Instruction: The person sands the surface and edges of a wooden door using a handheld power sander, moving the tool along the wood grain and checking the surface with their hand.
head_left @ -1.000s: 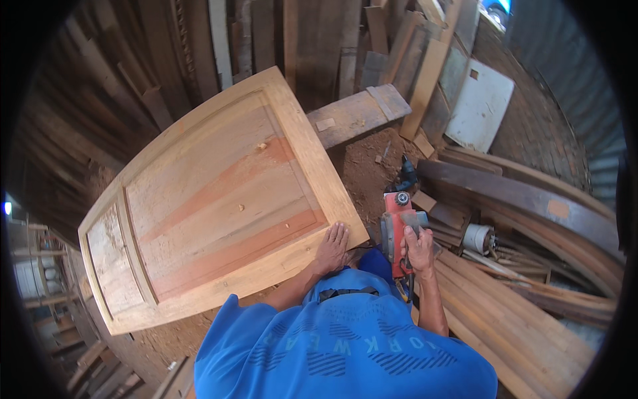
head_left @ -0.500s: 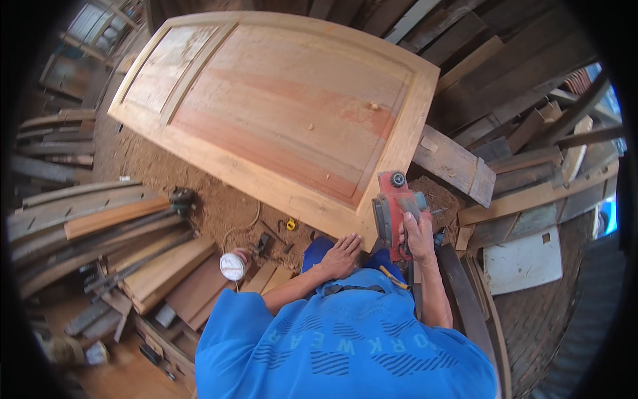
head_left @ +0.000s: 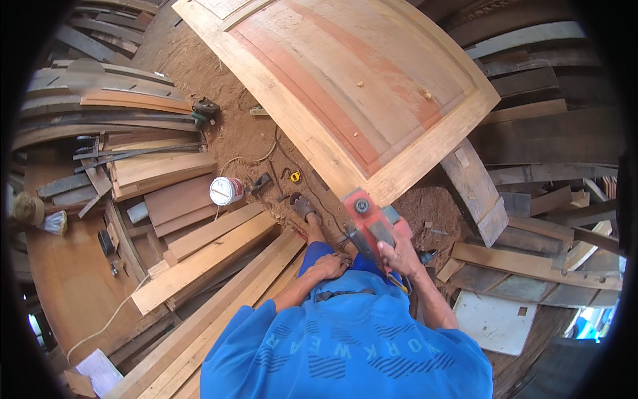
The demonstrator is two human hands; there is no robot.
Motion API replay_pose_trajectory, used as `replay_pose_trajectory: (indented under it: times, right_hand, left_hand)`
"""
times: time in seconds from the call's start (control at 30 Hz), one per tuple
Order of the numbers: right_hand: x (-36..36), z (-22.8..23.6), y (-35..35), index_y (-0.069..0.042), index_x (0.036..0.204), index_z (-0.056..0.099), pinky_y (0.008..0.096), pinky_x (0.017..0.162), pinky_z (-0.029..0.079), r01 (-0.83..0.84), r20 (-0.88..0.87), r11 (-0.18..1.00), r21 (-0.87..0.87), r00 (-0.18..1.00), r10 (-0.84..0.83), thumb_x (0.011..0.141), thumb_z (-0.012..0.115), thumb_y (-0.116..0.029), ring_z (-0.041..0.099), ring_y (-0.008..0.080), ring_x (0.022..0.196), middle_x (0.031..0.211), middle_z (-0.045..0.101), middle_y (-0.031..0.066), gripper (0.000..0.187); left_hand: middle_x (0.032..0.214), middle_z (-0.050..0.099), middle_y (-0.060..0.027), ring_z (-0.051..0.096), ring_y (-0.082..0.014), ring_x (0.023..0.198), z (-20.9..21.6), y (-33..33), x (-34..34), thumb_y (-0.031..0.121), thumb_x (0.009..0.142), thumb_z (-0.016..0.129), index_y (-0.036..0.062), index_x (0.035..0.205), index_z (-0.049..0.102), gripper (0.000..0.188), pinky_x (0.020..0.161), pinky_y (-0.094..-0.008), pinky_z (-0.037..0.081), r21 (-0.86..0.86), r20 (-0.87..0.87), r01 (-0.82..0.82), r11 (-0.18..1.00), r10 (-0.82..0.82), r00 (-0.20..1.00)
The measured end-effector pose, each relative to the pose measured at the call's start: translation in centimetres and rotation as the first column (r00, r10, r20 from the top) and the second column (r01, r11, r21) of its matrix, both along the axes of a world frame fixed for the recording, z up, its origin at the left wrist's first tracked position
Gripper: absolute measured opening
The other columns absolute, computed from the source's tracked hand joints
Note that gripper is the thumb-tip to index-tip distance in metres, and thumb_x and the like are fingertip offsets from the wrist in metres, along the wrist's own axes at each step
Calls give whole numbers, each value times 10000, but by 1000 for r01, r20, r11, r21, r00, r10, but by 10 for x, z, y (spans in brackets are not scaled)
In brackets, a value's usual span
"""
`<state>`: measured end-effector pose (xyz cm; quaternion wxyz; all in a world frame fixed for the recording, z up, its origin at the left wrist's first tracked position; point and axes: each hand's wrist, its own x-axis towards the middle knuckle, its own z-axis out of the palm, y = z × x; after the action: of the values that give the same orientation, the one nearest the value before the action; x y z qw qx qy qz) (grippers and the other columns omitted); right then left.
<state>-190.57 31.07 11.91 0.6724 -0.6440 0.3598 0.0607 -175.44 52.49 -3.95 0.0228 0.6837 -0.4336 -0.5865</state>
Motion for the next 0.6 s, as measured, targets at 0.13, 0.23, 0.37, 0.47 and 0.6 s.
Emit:
replay_pose_trajectory:
  times: [0.13,0.23,0.37,0.47,0.6]
  right_hand:
    - [-19,-16,11,-18,1433,538,475,897,530,-131,-11,979,-156,991,130,901,632,-556,695,395,1021,1118,700,263,763]
    - [-18,-21,8,-23,1426,550,481,966,503,-100,37,973,-209,993,110,890,661,-526,659,427,1119,1179,692,270,744]
    - [8,-24,-4,-24,1409,566,480,969,507,-103,-21,969,-225,995,100,891,678,-481,665,437,1107,1190,688,280,700]
    - [38,-29,-10,-18,1387,578,484,969,508,-110,-9,955,-275,994,112,896,677,-473,664,449,1104,1184,687,288,677]
    - [85,-32,-11,-10,1362,587,489,919,524,-111,20,923,-369,992,127,908,670,-501,688,453,1020,1078,710,283,674]
  left_hand:
    - [1406,607,-215,556,-384,1331,-19,-20,-9,417,999,503,47,1361,602,527,1089,-491,466,36,72,30,999,-33,997]
    - [1406,612,-193,559,-373,1328,-49,-29,-25,410,986,518,64,1350,617,512,1084,-490,466,-9,105,50,999,-49,993]
    - [1404,606,-196,570,-371,1310,5,-74,-20,383,992,508,113,1397,583,492,1089,-482,462,-267,72,116,957,-100,992]
    - [1388,606,-201,579,-363,1296,-37,-81,-43,350,980,549,113,1392,582,476,1065,-477,470,-306,73,50,951,-29,997]
    - [1429,599,-142,536,-369,1348,-100,-83,-76,338,922,633,120,1388,615,515,1118,-505,410,-454,-56,-117,883,103,993]
